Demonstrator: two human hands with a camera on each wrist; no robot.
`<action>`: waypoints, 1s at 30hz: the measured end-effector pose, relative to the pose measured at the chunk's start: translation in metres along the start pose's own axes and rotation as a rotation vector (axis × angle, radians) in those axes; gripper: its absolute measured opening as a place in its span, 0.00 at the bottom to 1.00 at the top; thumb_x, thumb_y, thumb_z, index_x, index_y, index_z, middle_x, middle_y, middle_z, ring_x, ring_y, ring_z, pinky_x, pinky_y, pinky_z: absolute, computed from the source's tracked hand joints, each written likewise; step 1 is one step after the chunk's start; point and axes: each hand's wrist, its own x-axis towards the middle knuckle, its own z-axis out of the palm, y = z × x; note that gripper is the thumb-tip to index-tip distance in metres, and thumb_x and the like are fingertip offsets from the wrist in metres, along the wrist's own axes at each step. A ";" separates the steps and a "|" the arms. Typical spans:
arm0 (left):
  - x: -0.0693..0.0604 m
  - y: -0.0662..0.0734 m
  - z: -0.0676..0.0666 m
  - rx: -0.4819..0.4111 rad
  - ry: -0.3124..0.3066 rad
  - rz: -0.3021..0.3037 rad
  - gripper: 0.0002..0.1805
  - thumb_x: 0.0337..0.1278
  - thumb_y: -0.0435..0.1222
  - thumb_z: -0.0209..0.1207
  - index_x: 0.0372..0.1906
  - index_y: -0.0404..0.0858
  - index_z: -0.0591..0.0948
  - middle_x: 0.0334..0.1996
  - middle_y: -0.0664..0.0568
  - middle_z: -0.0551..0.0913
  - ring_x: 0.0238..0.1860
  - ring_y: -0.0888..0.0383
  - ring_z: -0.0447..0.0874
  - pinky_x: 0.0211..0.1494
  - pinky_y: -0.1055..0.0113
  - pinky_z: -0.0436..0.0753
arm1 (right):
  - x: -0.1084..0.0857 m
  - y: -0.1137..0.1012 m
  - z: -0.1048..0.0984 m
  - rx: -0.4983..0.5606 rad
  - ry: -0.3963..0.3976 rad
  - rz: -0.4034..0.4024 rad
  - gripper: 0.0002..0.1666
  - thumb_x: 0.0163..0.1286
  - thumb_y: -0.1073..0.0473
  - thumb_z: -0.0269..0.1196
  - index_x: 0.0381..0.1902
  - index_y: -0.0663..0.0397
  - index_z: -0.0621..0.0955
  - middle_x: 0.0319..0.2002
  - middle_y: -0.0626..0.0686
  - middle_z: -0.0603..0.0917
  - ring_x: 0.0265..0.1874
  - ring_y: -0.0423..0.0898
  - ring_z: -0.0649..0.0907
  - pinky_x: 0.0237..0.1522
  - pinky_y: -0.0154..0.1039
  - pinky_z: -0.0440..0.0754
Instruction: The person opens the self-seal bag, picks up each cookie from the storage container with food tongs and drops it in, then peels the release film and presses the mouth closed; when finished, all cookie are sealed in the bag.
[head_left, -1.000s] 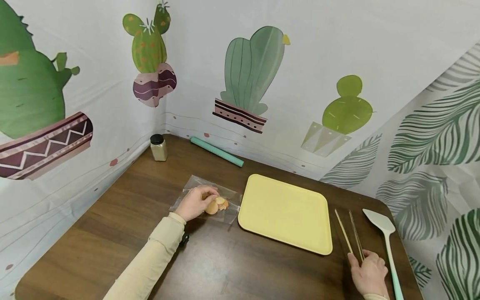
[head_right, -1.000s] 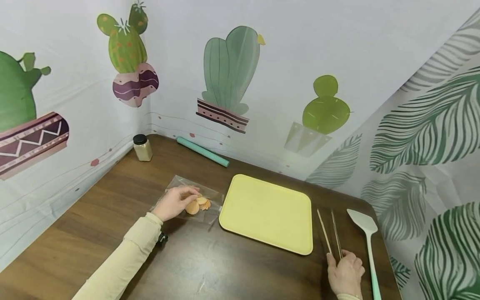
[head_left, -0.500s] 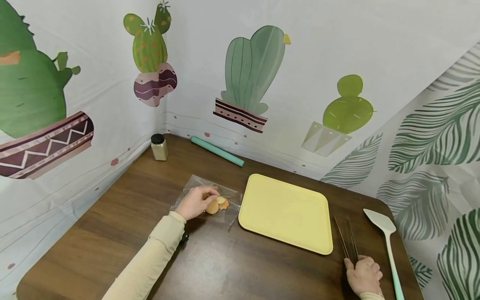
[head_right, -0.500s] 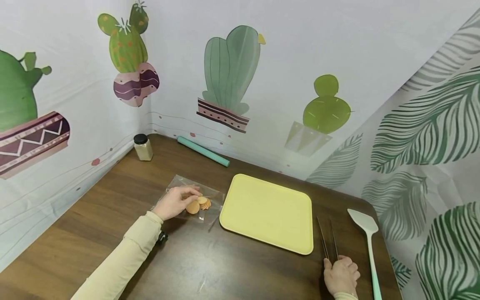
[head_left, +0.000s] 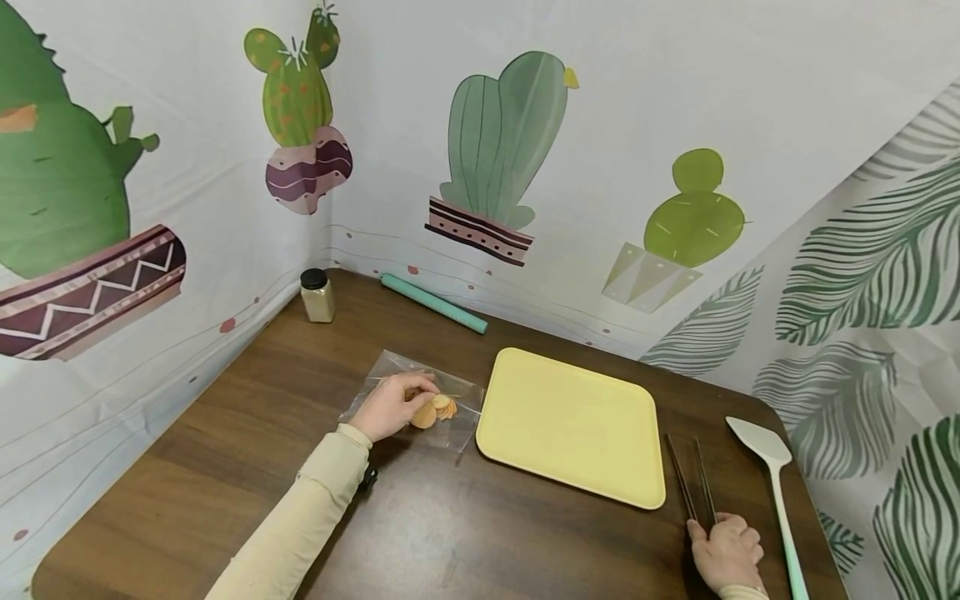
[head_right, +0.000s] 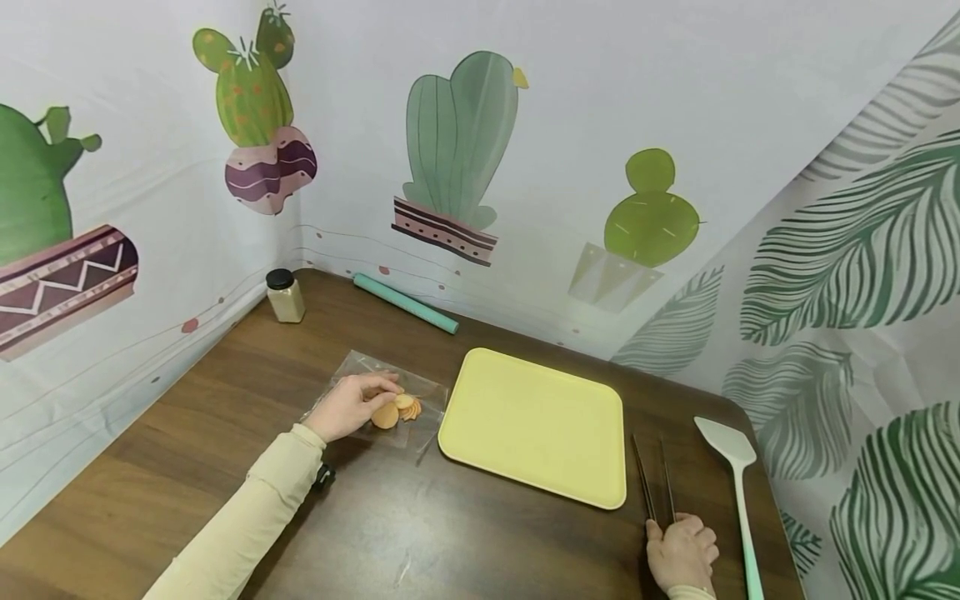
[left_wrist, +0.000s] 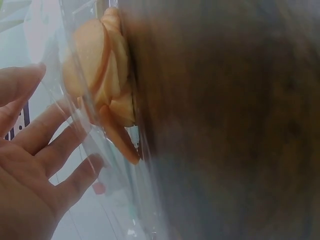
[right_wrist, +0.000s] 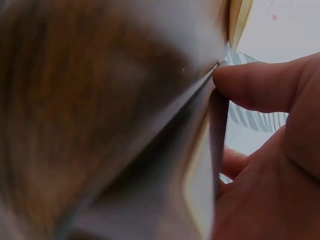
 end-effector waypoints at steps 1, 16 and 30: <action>0.000 0.000 0.000 -0.006 0.000 -0.001 0.07 0.64 0.34 0.61 0.42 0.39 0.87 0.57 0.43 0.80 0.55 0.47 0.80 0.53 0.54 0.80 | 0.001 0.000 0.000 -0.005 -0.010 -0.002 0.30 0.72 0.58 0.47 0.49 0.88 0.54 0.41 0.82 0.53 0.47 0.80 0.54 0.51 0.68 0.54; 0.000 0.001 -0.001 -0.028 0.005 -0.006 0.06 0.65 0.33 0.61 0.41 0.38 0.86 0.56 0.41 0.80 0.52 0.47 0.82 0.52 0.54 0.81 | 0.003 0.001 0.002 -0.031 0.015 0.070 0.35 0.71 0.52 0.52 0.51 0.86 0.57 0.44 0.83 0.57 0.50 0.80 0.57 0.52 0.68 0.59; 0.002 0.001 -0.005 0.066 0.100 -0.027 0.06 0.68 0.35 0.57 0.41 0.38 0.82 0.50 0.45 0.83 0.50 0.50 0.81 0.52 0.53 0.79 | -0.007 -0.035 -0.011 0.009 0.108 0.048 0.42 0.72 0.41 0.52 0.59 0.80 0.63 0.49 0.83 0.55 0.52 0.79 0.56 0.46 0.70 0.63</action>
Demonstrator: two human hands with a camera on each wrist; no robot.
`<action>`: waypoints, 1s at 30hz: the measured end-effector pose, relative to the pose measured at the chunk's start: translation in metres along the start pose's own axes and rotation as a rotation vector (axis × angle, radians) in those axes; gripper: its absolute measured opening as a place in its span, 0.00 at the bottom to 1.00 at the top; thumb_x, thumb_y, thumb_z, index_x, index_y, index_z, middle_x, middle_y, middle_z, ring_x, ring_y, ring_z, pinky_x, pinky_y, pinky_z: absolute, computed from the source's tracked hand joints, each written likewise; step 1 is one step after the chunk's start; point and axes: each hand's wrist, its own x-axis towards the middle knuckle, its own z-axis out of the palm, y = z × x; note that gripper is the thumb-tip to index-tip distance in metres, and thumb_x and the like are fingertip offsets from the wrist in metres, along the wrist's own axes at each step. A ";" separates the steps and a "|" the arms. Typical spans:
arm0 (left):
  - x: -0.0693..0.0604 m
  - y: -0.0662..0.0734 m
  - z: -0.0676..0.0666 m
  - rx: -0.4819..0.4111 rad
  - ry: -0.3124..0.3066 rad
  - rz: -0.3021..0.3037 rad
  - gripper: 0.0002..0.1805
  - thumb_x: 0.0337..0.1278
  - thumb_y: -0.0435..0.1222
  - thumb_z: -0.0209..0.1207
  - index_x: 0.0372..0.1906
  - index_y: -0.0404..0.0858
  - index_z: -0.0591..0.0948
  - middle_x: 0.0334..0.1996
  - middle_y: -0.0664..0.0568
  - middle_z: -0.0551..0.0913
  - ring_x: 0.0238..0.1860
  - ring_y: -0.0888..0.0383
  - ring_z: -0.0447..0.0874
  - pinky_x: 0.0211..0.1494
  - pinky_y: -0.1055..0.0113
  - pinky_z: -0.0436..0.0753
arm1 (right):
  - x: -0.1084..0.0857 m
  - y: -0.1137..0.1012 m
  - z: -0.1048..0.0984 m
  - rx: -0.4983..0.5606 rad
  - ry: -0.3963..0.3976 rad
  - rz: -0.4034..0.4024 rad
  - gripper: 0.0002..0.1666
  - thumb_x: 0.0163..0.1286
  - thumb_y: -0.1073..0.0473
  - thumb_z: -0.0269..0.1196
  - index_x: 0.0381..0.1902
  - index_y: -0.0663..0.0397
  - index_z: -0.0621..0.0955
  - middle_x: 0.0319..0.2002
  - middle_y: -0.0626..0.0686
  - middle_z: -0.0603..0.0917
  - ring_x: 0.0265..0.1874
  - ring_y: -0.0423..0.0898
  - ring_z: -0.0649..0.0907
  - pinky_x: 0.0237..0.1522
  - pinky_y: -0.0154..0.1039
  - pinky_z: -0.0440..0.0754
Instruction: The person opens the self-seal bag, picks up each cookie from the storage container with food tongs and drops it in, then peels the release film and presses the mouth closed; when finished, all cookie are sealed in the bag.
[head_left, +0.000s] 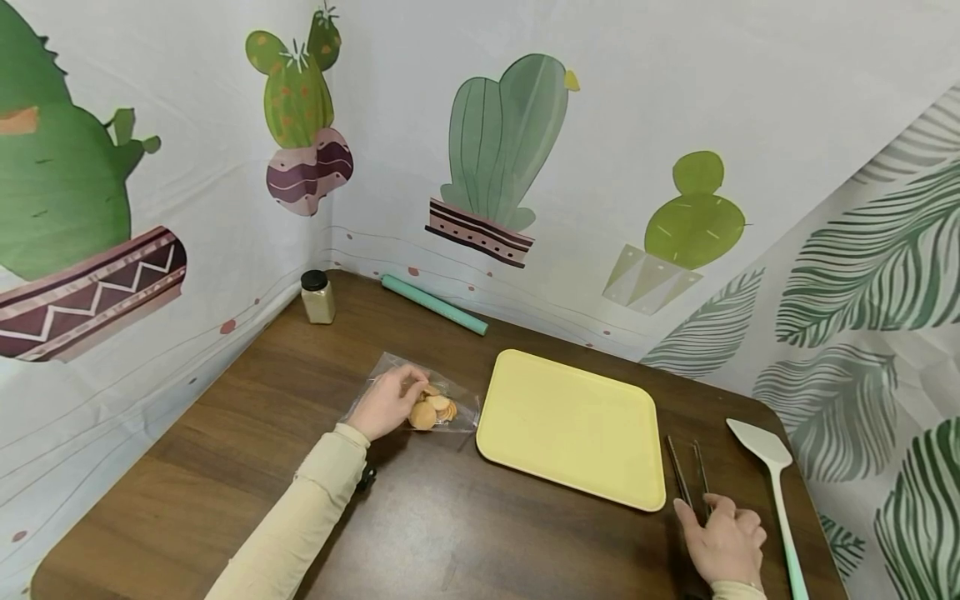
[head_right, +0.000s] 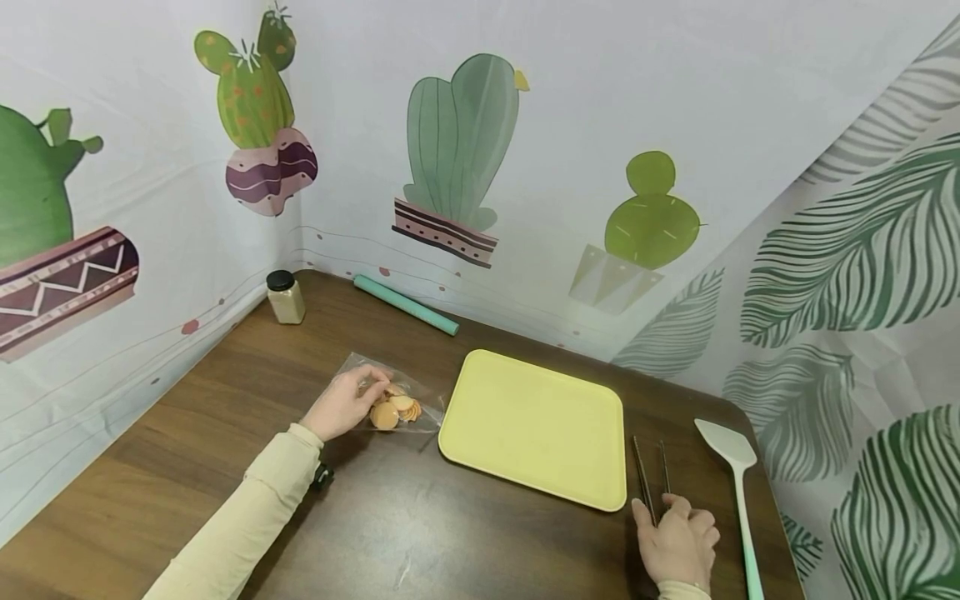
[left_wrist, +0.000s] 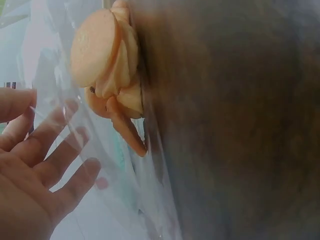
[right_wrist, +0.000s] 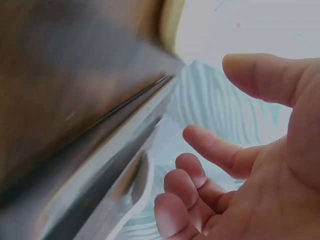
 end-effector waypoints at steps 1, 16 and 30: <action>0.000 0.000 -0.001 -0.002 0.008 0.001 0.05 0.68 0.35 0.56 0.41 0.38 0.81 0.50 0.46 0.83 0.50 0.50 0.81 0.52 0.53 0.79 | -0.001 -0.005 0.000 0.003 0.006 -0.019 0.41 0.73 0.42 0.53 0.59 0.80 0.63 0.48 0.82 0.56 0.51 0.79 0.56 0.46 0.70 0.63; -0.006 0.003 -0.011 -0.042 0.105 0.083 0.05 0.68 0.32 0.56 0.40 0.35 0.81 0.42 0.50 0.81 0.40 0.54 0.77 0.45 0.54 0.78 | -0.018 -0.086 0.018 0.079 0.056 -0.354 0.30 0.72 0.47 0.58 0.58 0.68 0.72 0.47 0.69 0.68 0.49 0.64 0.64 0.45 0.58 0.66; -0.013 0.002 -0.019 -0.047 0.226 0.170 0.02 0.67 0.32 0.58 0.38 0.37 0.80 0.41 0.51 0.81 0.48 0.53 0.79 0.53 0.52 0.77 | -0.028 -0.140 0.044 0.156 0.076 -0.595 0.21 0.69 0.53 0.64 0.52 0.61 0.79 0.38 0.58 0.74 0.40 0.54 0.69 0.40 0.45 0.68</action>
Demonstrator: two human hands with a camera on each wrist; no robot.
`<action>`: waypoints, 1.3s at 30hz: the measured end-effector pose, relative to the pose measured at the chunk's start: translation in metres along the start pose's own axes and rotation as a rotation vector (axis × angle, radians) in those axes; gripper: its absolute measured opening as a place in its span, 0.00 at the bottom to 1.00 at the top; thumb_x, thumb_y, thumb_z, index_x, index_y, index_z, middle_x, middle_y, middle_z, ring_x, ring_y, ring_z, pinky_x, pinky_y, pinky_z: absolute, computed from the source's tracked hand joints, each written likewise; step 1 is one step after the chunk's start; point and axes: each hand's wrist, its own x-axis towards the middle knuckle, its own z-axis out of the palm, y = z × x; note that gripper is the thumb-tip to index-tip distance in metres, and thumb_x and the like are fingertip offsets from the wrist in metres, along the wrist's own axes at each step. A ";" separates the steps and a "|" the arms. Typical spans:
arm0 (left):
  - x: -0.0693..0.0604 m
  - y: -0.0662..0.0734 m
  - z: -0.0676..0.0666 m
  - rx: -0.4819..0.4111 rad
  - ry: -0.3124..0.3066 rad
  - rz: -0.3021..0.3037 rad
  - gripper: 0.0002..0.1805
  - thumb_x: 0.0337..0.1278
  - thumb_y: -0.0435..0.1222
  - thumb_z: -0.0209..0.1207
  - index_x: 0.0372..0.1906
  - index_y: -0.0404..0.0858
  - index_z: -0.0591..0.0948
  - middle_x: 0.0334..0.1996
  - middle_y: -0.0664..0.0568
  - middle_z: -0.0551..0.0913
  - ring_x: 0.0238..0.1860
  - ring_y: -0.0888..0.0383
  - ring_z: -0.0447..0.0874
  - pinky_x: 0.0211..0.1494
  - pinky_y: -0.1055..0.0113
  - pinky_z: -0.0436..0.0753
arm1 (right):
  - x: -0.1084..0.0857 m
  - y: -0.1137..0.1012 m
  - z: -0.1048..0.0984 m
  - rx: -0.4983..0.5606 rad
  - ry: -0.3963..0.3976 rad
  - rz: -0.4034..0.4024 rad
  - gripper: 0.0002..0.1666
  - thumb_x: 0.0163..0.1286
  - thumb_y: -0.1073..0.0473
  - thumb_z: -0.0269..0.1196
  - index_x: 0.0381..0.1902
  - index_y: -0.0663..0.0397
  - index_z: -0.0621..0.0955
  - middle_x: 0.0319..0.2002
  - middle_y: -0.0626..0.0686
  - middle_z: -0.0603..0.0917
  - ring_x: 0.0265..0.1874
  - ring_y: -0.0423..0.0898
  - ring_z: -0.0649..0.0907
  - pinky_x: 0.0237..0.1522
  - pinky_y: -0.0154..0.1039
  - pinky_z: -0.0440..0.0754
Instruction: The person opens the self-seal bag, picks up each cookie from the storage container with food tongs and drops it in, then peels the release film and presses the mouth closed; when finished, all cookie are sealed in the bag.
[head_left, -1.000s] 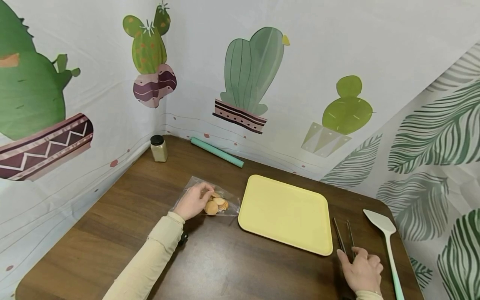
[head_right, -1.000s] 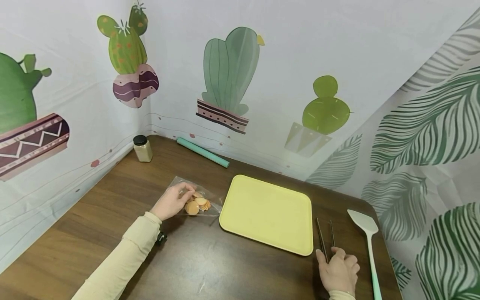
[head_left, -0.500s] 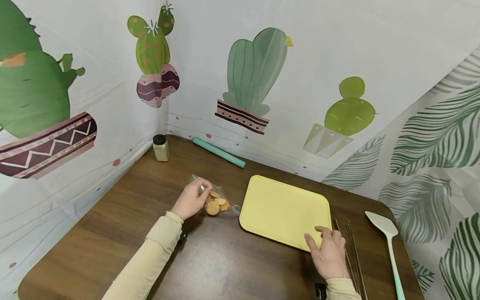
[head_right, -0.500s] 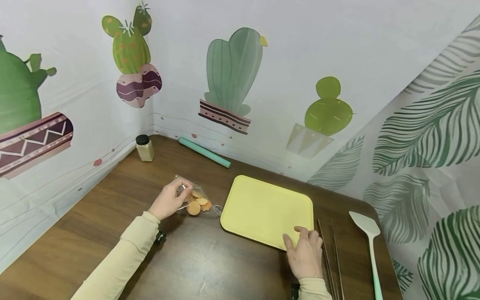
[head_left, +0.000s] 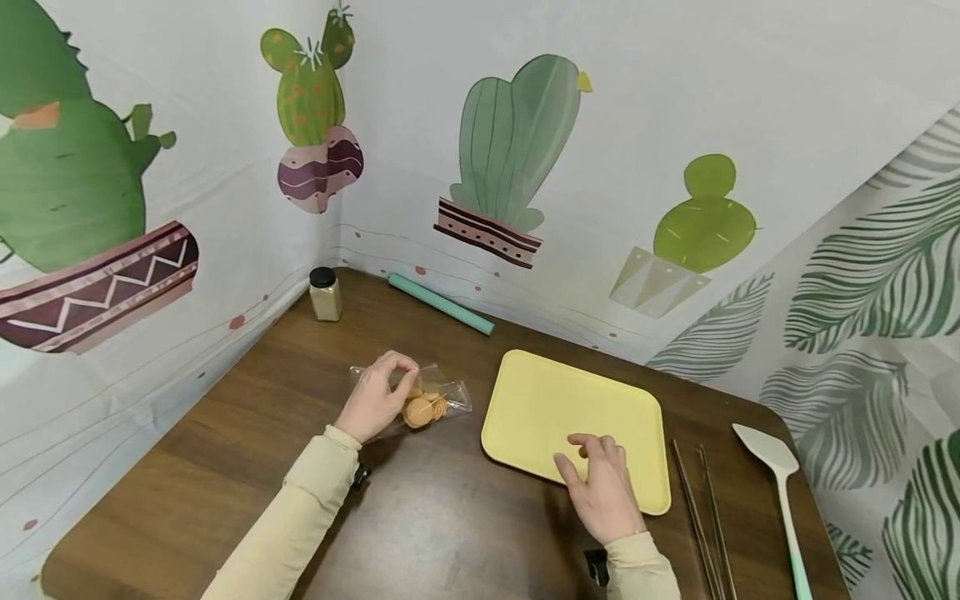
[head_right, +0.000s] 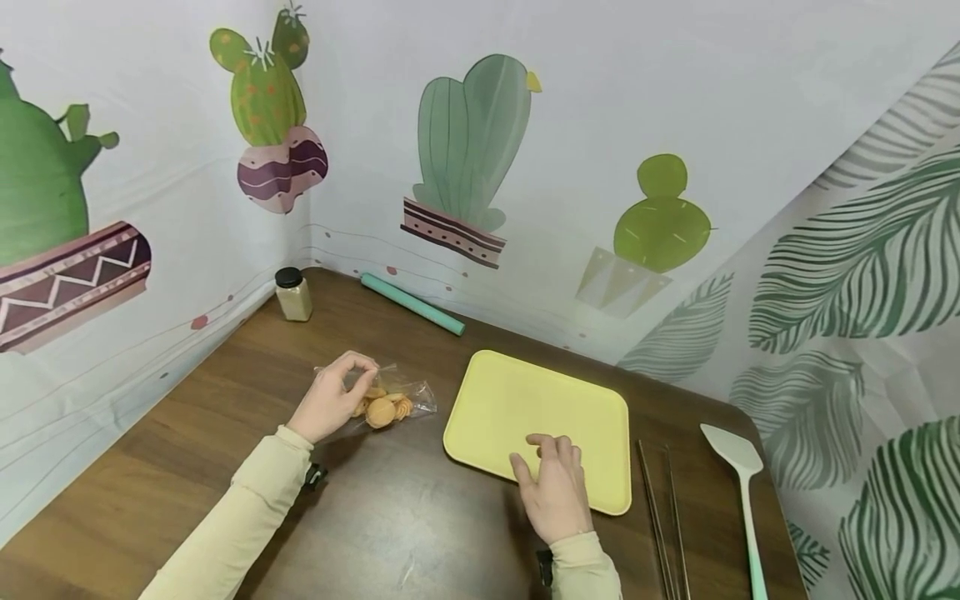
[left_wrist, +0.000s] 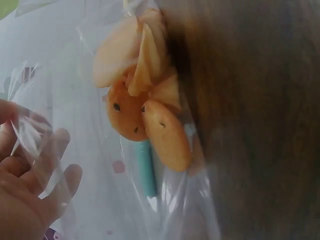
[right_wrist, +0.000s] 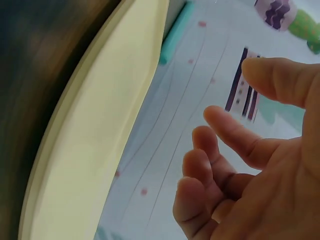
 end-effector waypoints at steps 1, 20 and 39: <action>0.000 0.001 0.000 0.003 0.005 0.003 0.03 0.67 0.33 0.57 0.38 0.37 0.80 0.41 0.51 0.81 0.46 0.53 0.79 0.52 0.53 0.77 | 0.002 -0.004 0.002 0.012 -0.003 -0.017 0.20 0.68 0.53 0.64 0.52 0.61 0.79 0.38 0.57 0.74 0.39 0.53 0.69 0.39 0.44 0.68; 0.001 0.052 0.011 -0.180 0.195 0.093 0.02 0.66 0.29 0.57 0.39 0.38 0.80 0.38 0.53 0.81 0.41 0.58 0.79 0.46 0.70 0.77 | 0.029 -0.061 0.036 0.361 -0.204 -0.080 0.32 0.76 0.44 0.52 0.63 0.65 0.74 0.48 0.54 0.84 0.49 0.50 0.82 0.48 0.47 0.80; -0.019 0.102 0.028 -0.492 0.124 0.110 0.04 0.62 0.18 0.53 0.37 0.27 0.75 0.42 0.32 0.80 0.44 0.53 0.83 0.45 0.67 0.80 | 0.049 -0.064 0.059 0.982 0.056 0.143 0.44 0.70 0.65 0.62 0.71 0.65 0.47 0.48 0.67 0.81 0.41 0.43 0.82 0.43 0.40 0.82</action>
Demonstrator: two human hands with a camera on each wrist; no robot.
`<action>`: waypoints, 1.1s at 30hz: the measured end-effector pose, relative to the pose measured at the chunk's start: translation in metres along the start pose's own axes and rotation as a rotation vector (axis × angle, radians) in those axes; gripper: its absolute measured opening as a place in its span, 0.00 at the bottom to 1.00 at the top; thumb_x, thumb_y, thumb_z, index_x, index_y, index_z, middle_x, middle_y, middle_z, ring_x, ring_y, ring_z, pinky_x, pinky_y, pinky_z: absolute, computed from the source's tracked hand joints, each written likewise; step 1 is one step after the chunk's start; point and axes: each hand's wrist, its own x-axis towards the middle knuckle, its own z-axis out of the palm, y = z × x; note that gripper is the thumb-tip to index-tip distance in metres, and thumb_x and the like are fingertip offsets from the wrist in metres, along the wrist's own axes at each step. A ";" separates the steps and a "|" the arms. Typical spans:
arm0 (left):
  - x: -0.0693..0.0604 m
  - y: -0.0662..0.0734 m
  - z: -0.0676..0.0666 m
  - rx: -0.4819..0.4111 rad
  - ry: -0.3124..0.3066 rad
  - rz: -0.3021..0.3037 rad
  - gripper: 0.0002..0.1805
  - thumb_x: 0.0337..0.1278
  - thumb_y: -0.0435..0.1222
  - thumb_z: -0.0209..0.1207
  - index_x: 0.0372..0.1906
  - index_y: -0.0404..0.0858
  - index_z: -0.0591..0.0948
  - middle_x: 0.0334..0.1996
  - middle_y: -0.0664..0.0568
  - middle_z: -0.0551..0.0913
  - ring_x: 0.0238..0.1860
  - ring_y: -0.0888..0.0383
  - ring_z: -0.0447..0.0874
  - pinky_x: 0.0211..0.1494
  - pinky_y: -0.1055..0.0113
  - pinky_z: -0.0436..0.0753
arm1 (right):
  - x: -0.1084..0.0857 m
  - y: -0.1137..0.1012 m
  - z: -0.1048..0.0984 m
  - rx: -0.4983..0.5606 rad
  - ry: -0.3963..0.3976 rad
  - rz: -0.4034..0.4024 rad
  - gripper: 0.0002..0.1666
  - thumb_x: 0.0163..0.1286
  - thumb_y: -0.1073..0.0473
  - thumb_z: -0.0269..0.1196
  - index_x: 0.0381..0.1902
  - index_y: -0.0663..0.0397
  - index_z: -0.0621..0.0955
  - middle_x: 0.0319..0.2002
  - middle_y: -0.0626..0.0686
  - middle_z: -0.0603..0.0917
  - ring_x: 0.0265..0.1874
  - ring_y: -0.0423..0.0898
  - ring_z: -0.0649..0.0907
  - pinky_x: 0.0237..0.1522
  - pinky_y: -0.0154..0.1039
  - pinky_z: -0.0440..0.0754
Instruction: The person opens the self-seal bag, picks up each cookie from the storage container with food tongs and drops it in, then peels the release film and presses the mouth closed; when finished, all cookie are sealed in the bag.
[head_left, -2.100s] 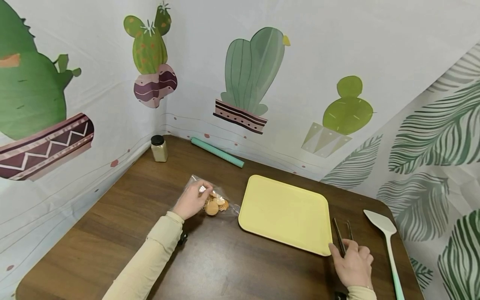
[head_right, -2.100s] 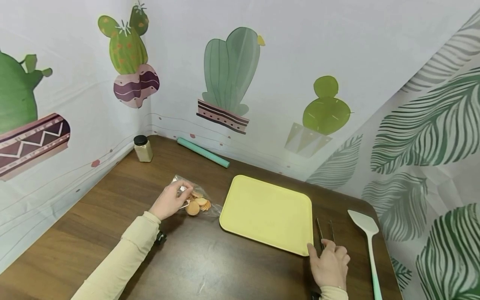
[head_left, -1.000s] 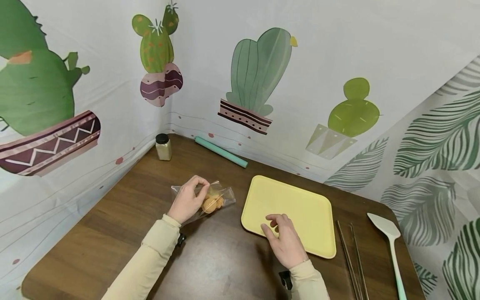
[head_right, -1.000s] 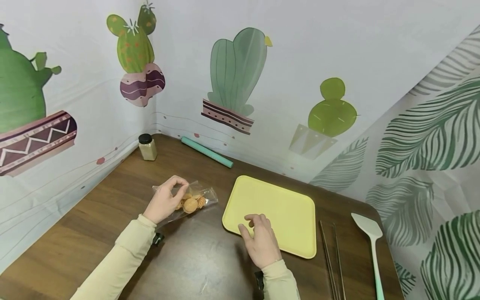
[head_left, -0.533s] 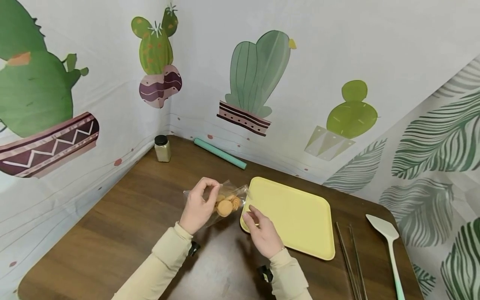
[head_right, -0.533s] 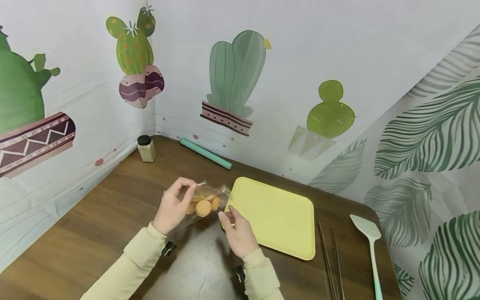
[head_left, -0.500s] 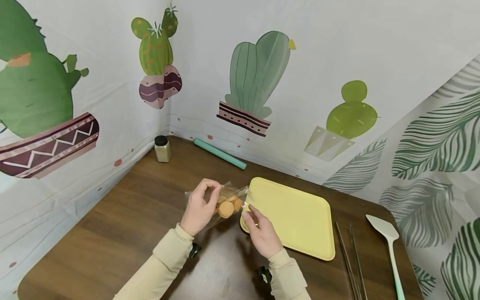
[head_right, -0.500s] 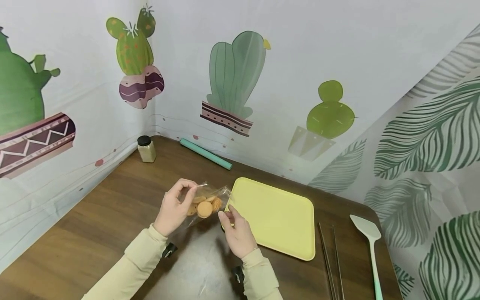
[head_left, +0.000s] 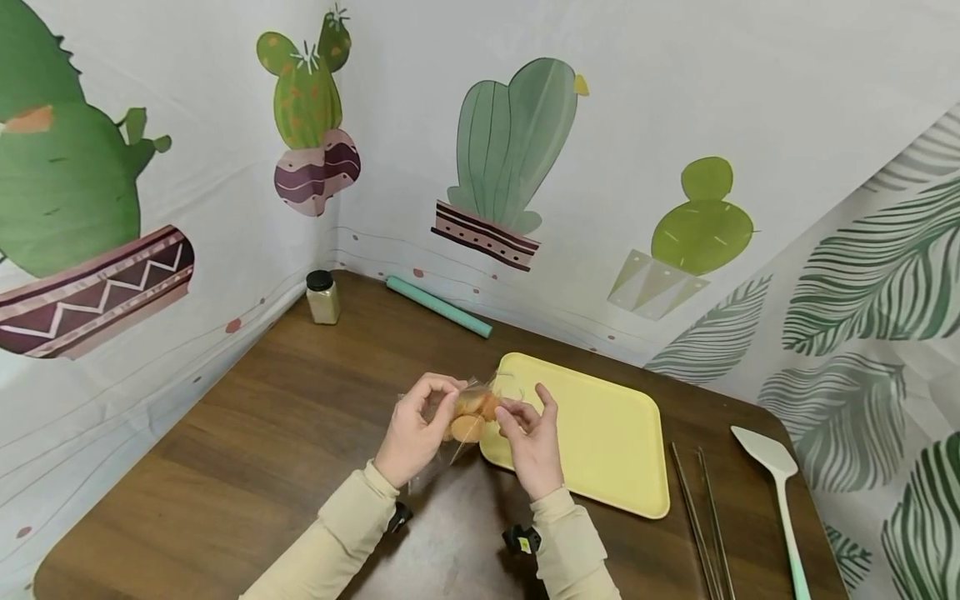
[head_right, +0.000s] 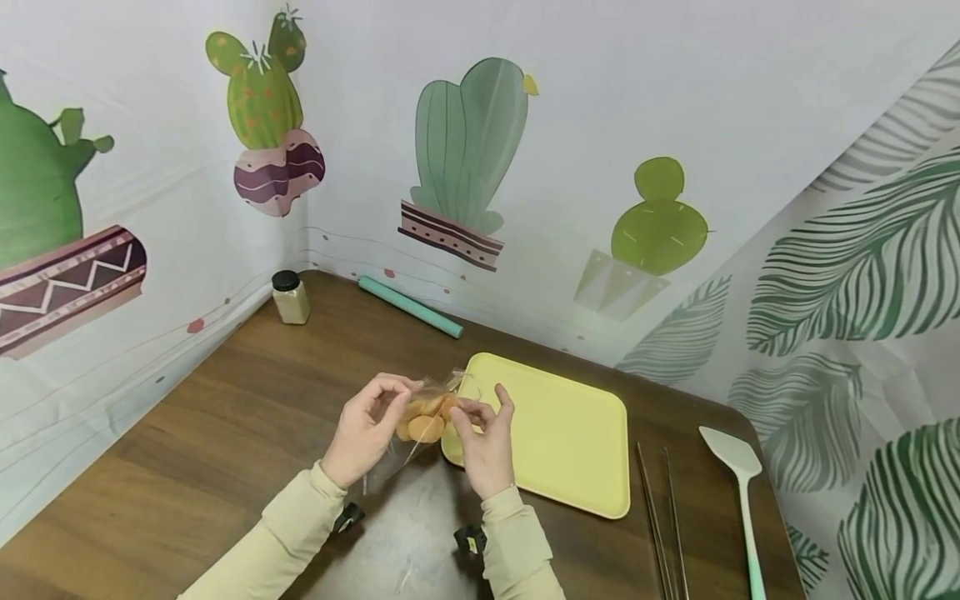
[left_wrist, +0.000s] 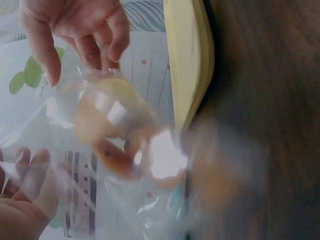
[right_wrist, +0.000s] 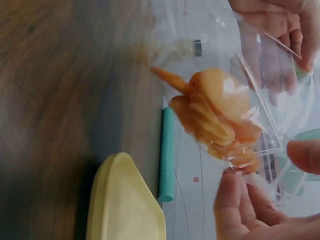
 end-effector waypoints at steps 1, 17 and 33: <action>-0.001 -0.001 0.000 -0.004 -0.002 -0.004 0.04 0.62 0.18 0.53 0.37 0.26 0.75 0.42 0.32 0.80 0.44 0.56 0.82 0.45 0.67 0.81 | 0.000 0.000 -0.001 0.002 0.019 -0.012 0.43 0.69 0.66 0.62 0.71 0.66 0.49 0.47 0.66 0.81 0.39 0.41 0.81 0.42 0.36 0.81; -0.022 -0.015 -0.018 -0.010 -0.110 -0.044 0.06 0.63 0.21 0.56 0.37 0.34 0.78 0.45 0.37 0.82 0.50 0.44 0.80 0.55 0.65 0.77 | 0.004 -0.008 -0.003 -0.001 0.071 -0.137 0.21 0.69 0.70 0.60 0.59 0.69 0.72 0.40 0.69 0.84 0.37 0.51 0.86 0.40 0.39 0.84; -0.009 -0.052 -0.059 0.011 -0.273 -0.118 0.13 0.67 0.25 0.54 0.53 0.32 0.79 0.50 0.42 0.83 0.54 0.48 0.80 0.56 0.60 0.78 | 0.004 -0.010 0.002 0.109 -0.097 -0.293 0.19 0.71 0.69 0.58 0.57 0.72 0.72 0.38 0.70 0.83 0.37 0.44 0.85 0.40 0.39 0.83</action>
